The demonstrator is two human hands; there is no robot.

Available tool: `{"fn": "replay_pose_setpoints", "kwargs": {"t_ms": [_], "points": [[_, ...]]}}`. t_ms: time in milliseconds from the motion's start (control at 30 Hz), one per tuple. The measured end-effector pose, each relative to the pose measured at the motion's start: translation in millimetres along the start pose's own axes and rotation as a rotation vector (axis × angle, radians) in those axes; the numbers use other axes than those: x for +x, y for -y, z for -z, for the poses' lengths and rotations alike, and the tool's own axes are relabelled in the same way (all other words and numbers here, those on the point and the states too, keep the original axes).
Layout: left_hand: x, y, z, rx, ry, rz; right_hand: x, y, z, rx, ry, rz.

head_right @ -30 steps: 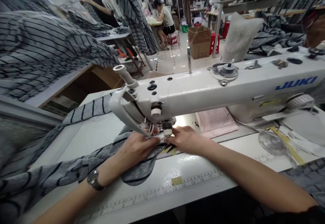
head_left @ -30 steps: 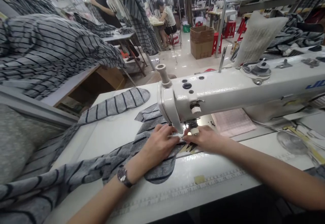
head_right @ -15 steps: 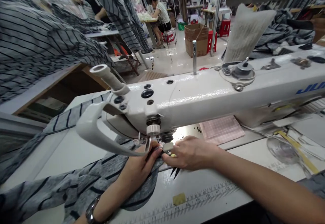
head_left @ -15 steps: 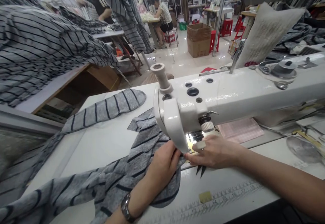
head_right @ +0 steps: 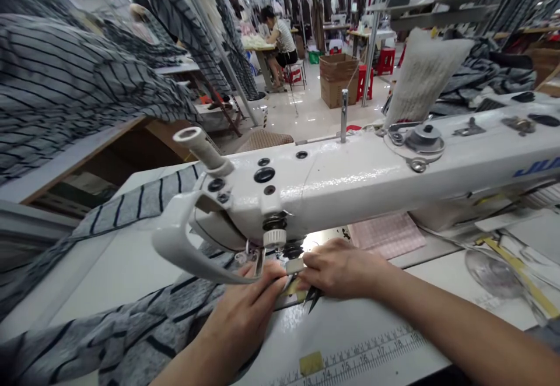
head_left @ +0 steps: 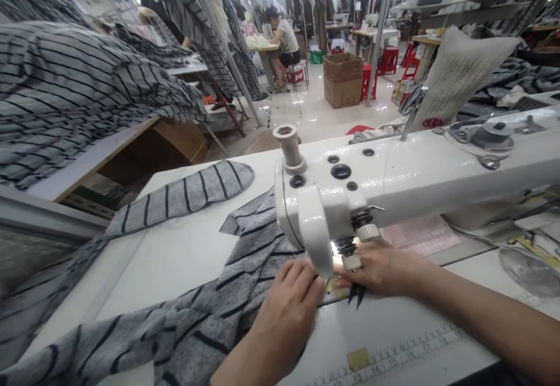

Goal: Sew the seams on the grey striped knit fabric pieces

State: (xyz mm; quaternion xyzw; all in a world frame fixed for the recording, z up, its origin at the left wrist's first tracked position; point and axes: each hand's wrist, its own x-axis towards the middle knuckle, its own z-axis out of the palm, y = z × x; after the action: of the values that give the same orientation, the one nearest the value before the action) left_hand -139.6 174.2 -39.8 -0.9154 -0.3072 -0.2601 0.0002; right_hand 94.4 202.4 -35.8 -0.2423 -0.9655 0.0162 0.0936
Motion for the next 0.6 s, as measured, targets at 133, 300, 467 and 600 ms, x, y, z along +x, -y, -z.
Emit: {"fn": "replay_pose_setpoints", "kwargs": {"t_ms": [133, 300, 467, 600], "points": [[-2.5, -3.7, -4.0, -0.02, -0.123, -0.006, -0.3, 1.9, -3.9, -0.025, -0.152, 0.012], [-4.7, 0.5, -6.3, 0.013, -0.103, -0.009, -0.3, 6.0, -1.5, -0.051, -0.194, -0.055], [-4.7, 6.9, -8.5, 0.08, -0.024, 0.001, 1.4, 2.4, -5.2, -0.017, -0.084, -0.106], [0.0, 13.0, -8.9, 0.171, -0.04, -0.027, 1.9, -3.9, -20.7, 0.062, 0.054, -0.136]]}}
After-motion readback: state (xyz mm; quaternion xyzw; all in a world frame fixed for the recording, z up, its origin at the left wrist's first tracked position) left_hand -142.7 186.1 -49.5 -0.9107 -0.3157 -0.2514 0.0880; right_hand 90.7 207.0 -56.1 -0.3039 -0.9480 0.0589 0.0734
